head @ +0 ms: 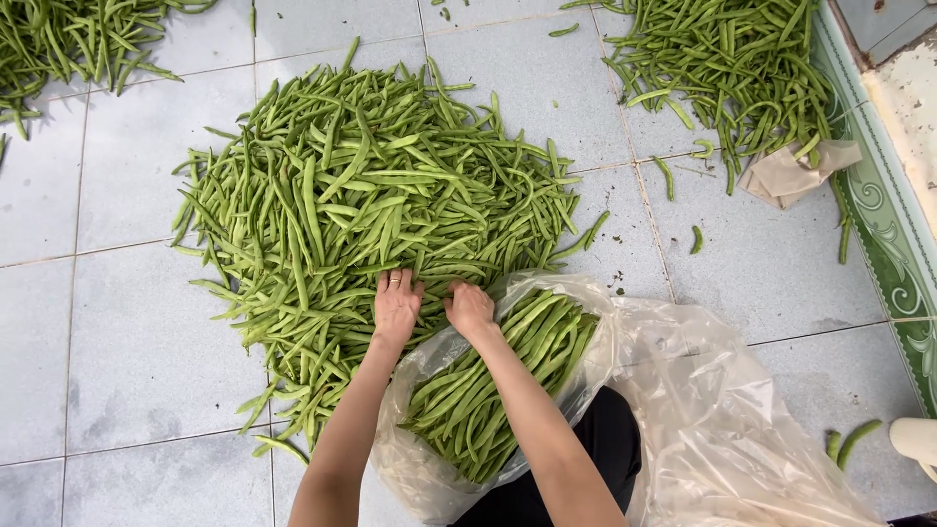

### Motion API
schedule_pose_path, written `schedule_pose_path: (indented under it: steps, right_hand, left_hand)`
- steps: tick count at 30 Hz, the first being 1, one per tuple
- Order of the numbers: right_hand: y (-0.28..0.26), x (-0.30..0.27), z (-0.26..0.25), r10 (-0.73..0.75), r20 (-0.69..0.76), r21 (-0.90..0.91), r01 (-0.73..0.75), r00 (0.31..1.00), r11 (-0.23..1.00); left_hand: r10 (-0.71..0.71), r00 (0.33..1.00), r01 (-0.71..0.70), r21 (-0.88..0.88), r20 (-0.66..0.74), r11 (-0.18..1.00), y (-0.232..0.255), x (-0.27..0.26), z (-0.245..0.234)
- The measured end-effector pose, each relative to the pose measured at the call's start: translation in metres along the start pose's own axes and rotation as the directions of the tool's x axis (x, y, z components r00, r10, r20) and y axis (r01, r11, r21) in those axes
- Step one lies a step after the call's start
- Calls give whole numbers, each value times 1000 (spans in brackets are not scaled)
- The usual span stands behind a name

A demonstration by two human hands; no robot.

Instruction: Sorting and bagging green beans from a large pile on the floor into a plastic bag.

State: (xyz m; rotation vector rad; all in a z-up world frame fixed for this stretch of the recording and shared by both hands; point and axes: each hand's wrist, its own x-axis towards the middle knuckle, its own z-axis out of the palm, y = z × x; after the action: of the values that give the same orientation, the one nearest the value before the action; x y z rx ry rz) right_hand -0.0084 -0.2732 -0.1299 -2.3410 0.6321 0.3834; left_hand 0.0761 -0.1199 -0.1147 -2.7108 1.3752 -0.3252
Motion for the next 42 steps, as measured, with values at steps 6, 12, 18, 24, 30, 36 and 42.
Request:
schedule_pose_path:
  steps: [6,12,18,24,30,36,42]
  right_hand:
    - [-9,-1,10,165,88,26,-168,982,985]
    - [-4,-13,-1,75,48,189,-83,996,979]
    - [-2,-24,-21,90,-116,445,-29,989,895]
    - [3,-58,-88,31,-448,684,321,893,655]
    - [38,-96,-150,32,-460,793,394,888,465]
    - [53,-162,-179,61,-172,709,80,983,701]
    - [46,-180,-172,314,-373,286,-214,873,934]
  left_hand:
    - [29,999,-30,24,27,999,-3,-4,-5]
    - [42,998,-46,-66,-55,997,-3,-9,-23]
    - [-53,985,-3,-331,-162,944,-3,-13,-74]
    - [-326,939,215,-553,-109,805,8,-33,-140]
    - [-420,904,314,-794,82,521,21,-43,-190]
    - [-226,930,351,-882,289,315,85,-77,-200]
    - [-170,985,132,-735,22,666,112,-98,-185]
